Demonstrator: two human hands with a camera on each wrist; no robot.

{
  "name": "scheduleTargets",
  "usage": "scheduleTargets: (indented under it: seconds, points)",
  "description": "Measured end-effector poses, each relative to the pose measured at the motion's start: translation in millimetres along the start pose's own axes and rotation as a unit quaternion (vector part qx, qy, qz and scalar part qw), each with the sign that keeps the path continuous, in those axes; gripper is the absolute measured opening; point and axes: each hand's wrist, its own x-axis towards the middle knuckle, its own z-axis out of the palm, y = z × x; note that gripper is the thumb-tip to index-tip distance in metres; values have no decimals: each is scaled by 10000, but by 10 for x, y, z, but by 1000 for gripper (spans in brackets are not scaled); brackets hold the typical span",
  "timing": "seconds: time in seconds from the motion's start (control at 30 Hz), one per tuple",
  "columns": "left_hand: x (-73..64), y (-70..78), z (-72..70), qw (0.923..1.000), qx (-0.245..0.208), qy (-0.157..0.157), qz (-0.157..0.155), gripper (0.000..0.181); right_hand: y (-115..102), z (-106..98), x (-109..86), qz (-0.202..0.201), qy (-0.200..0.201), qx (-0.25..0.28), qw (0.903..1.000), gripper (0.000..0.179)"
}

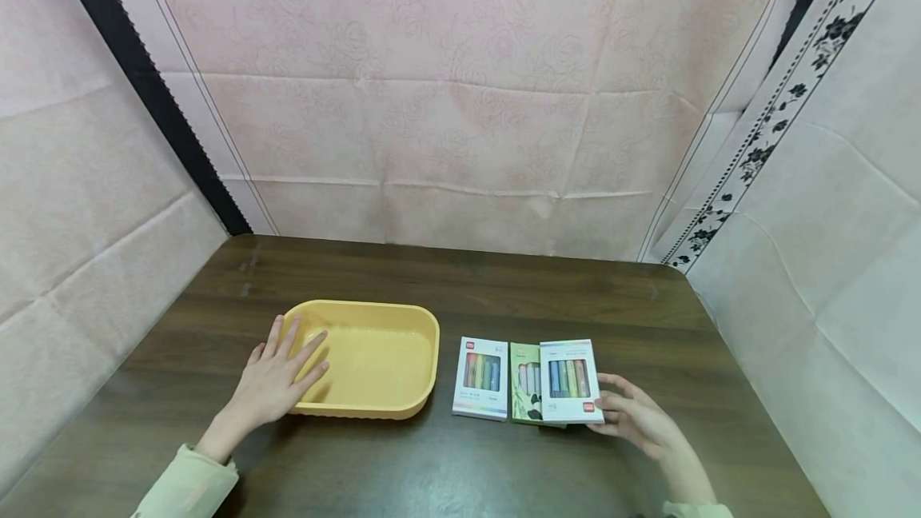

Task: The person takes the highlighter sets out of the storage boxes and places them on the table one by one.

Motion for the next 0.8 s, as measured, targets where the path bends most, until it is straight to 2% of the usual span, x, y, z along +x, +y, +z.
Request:
scheduleTargets:
  seconds: [0.3, 0.43, 0.67, 0.8]
  points:
    - [1, -9, 16, 10000, -9, 84, 31, 57, 20, -68, -37, 63, 99, -85, 9999, 27]
    - [-2, -12, 14, 10000, 30, 28, 17, 57, 23, -84, -50, 46, 84, -74, 9999, 26]
    - [-3, -6, 7, 10000, 46, 16, 6, 57, 13, -131, -82, 117, 452, -250, 9986, 27]
    - [1, -7, 5, 10000, 81, 44, 17, 57, 5, -163, -111, 76, 424, -196, 9989, 26]
